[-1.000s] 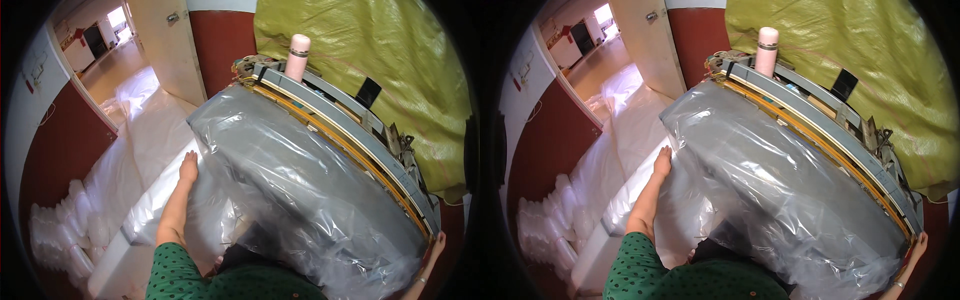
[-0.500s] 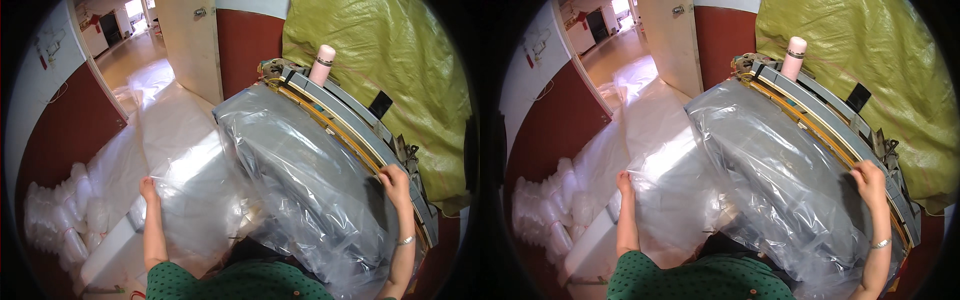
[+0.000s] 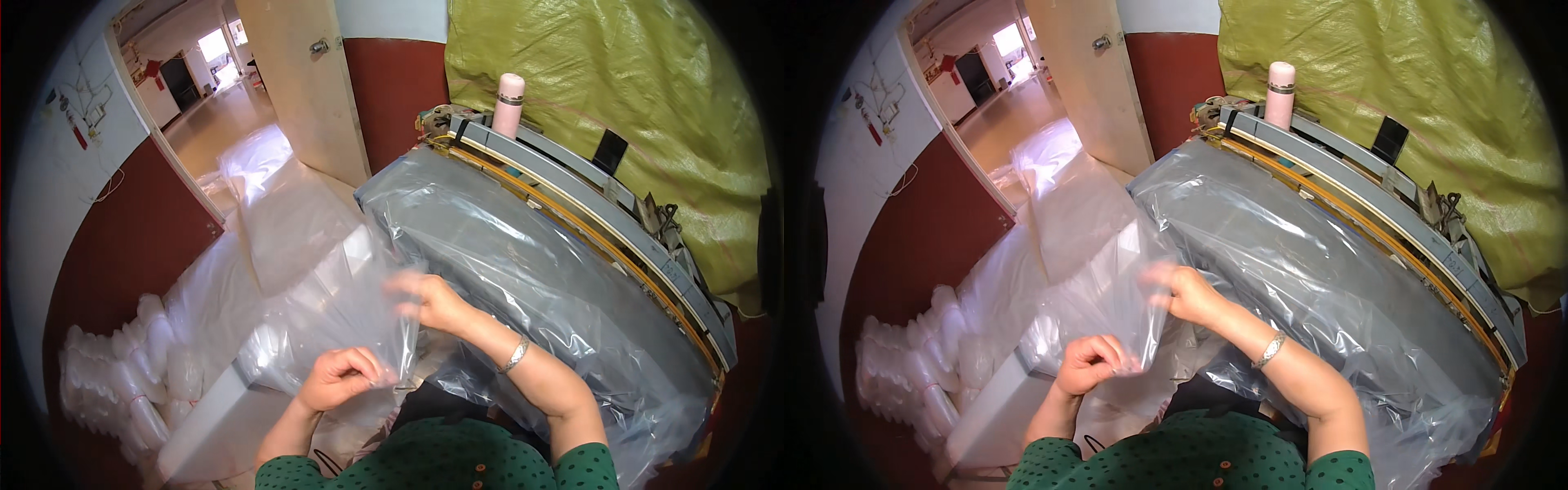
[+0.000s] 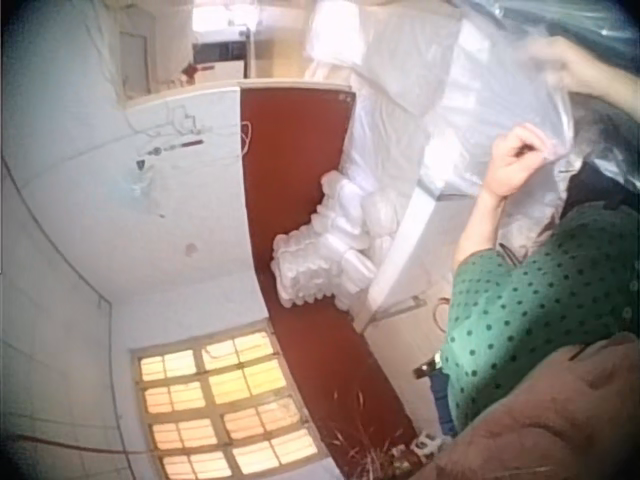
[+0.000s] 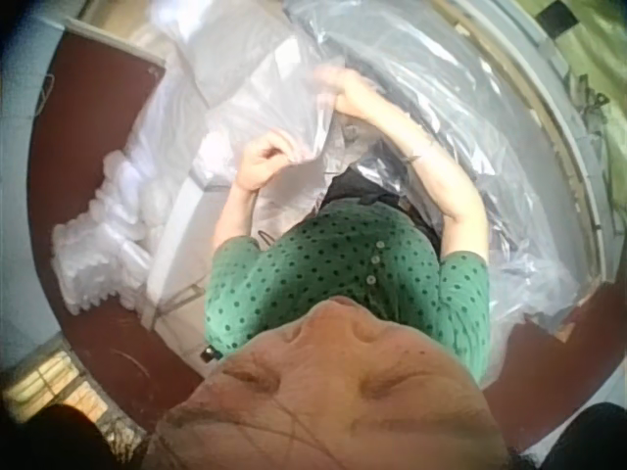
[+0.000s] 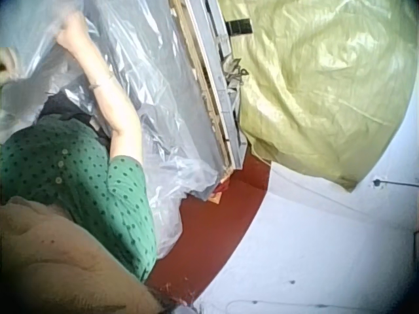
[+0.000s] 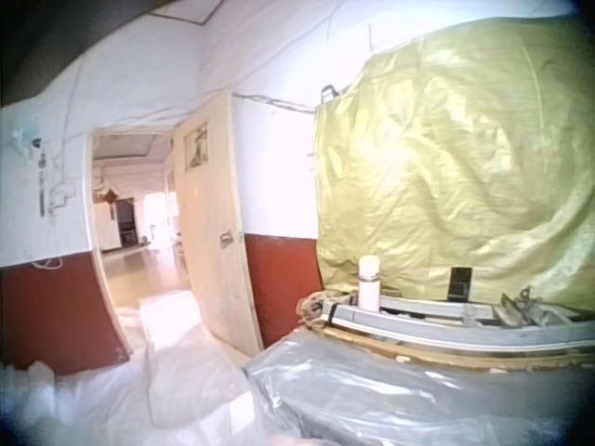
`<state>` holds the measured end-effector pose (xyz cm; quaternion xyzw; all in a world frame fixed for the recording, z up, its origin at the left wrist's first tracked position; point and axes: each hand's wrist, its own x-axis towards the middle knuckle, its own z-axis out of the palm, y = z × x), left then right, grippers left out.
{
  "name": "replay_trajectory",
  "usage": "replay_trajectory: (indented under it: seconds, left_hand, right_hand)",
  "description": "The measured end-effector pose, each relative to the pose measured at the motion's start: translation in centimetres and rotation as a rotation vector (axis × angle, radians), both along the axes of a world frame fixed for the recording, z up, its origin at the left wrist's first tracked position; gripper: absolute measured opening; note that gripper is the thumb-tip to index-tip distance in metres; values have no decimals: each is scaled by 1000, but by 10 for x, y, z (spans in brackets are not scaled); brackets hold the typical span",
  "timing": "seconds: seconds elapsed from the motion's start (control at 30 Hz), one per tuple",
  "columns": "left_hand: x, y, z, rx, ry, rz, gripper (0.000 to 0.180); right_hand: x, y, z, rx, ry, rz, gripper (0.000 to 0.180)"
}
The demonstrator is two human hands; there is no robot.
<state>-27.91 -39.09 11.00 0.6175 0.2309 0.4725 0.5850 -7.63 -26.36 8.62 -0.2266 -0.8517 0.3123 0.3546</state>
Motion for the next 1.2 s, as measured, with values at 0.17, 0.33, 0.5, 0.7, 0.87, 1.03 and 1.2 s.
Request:
replay_trajectory:
  seconds: [0.17, 0.33, 0.5, 0.7, 0.87, 1.03, 1.2]
  left_hand:
    - [-8, -1, 12, 130, 422, -111, 7]
    - [8, 13, 11, 244, 602, 314, 22]
    - [50, 38, 45, 617, 662, 482, 67]
    - [52, 50, 75, 1016, 481, 405, 79]
    - [64, 46, 94, 877, 666, -50, 30]
    - [63, 36, 126, 596, 258, 131, 4]
    - [35, 42, 123, 600, -156, 405, 24]
  right_hand:
    - [39, -19, 8, -146, 112, -9, 13]
    - [75, -46, 36, -592, 254, -212, 18]
    - [71, -93, 117, -352, 59, 129, 18]
    - [93, -105, 140, -551, 177, 217, 22]
    - [87, -110, 144, -183, -2, 68, 30]
    - [83, -92, 79, -255, -265, -2, 25]
    - [129, -95, 89, -192, -252, -123, 12]
